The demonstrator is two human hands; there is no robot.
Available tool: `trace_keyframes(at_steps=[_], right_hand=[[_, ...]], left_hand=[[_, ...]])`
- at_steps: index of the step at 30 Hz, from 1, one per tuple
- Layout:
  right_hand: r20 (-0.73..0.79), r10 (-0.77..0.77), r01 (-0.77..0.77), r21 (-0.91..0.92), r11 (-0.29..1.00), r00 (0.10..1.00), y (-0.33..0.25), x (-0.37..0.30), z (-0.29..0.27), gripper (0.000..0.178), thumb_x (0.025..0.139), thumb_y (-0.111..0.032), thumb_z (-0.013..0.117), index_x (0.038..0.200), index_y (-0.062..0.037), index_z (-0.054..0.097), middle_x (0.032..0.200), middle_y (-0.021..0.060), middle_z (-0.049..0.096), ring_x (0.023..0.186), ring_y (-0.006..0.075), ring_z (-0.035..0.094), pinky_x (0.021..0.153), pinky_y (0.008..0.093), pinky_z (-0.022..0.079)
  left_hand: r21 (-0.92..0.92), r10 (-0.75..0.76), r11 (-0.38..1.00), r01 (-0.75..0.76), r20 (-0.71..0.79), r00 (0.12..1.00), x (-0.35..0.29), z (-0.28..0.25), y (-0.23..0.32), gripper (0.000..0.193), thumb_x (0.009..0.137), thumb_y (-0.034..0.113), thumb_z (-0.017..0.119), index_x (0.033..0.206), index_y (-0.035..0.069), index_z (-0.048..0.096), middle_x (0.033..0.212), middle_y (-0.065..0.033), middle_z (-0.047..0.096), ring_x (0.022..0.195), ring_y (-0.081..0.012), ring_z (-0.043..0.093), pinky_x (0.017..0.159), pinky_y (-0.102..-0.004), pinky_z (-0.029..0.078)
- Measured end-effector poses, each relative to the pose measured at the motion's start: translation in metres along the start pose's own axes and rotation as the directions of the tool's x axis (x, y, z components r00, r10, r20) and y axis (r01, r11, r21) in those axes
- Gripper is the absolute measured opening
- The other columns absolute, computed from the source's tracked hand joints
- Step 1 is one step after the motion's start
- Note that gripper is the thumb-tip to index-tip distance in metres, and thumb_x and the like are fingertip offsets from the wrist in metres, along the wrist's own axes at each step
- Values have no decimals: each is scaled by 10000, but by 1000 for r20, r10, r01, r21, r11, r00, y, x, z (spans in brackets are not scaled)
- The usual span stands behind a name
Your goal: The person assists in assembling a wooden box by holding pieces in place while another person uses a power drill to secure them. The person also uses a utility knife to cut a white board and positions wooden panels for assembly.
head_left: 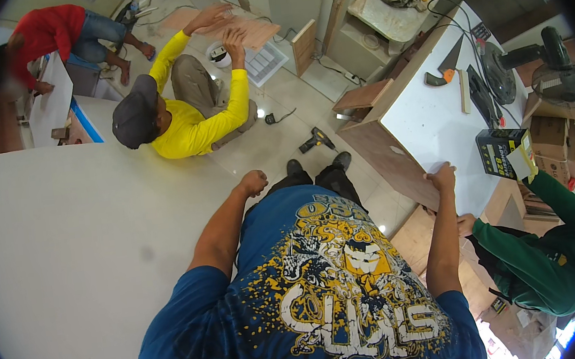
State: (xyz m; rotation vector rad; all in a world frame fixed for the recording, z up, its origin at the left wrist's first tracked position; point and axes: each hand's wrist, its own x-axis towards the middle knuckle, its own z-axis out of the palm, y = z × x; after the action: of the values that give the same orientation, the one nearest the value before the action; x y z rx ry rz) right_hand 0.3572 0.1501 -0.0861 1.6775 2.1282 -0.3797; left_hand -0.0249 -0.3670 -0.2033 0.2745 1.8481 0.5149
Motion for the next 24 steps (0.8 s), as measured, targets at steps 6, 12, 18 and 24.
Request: trace_keyframes(at_steps=[6, 12, 18, 24], right_hand=[[-136, -62, 57, -43, 997, 989, 12, 1, 8, 949, 571, -336, 963, 1269, 88, 478, 1315, 416, 484, 1046, 508, 650, 899, 498, 566], [-8, 5, -5, 0, 1000, 1000, 4, 4, 4, 1116, 593, -320, 948, 1433, 115, 357, 1479, 407, 345, 1240, 560, 522, 1007, 519, 519], [-141, -46, 44, -19, 999, 989, 9, 4, 11, 1005, 554, -308, 971, 1312, 98, 450, 1379, 429, 436, 1111, 539, 612, 947, 515, 540], [-134, -28, 27, -8, 1000, 991, 9, 1, 8, 1049, 552, -298, 971, 1350, 106, 422, 1418, 437, 394, 1164, 574, 565, 980, 530, 523]], left_hand=[[24, -1, 1000, 1, -3, 1000, -3, 2, 16, 253, 881, 164, 592, 1012, -36, 677, 691, -114, 653, 550, -222, 655, 456, -362, 523], [33, -1, 999, 3, -37, 999, -4, 5, 8, 242, 879, 149, 588, 1000, -37, 684, 697, -126, 662, 542, -227, 655, 462, -366, 530], [6, -9, 1000, 10, -26, 1000, 4, 6, 15, 242, 869, 136, 604, 1024, -32, 685, 692, -116, 653, 536, -220, 646, 457, -360, 517], [8, -21, 1000, 21, -12, 1000, 7, 9, 25, 244, 874, 147, 614, 1039, -18, 690, 691, -111, 649, 535, -214, 643, 459, -352, 510]])
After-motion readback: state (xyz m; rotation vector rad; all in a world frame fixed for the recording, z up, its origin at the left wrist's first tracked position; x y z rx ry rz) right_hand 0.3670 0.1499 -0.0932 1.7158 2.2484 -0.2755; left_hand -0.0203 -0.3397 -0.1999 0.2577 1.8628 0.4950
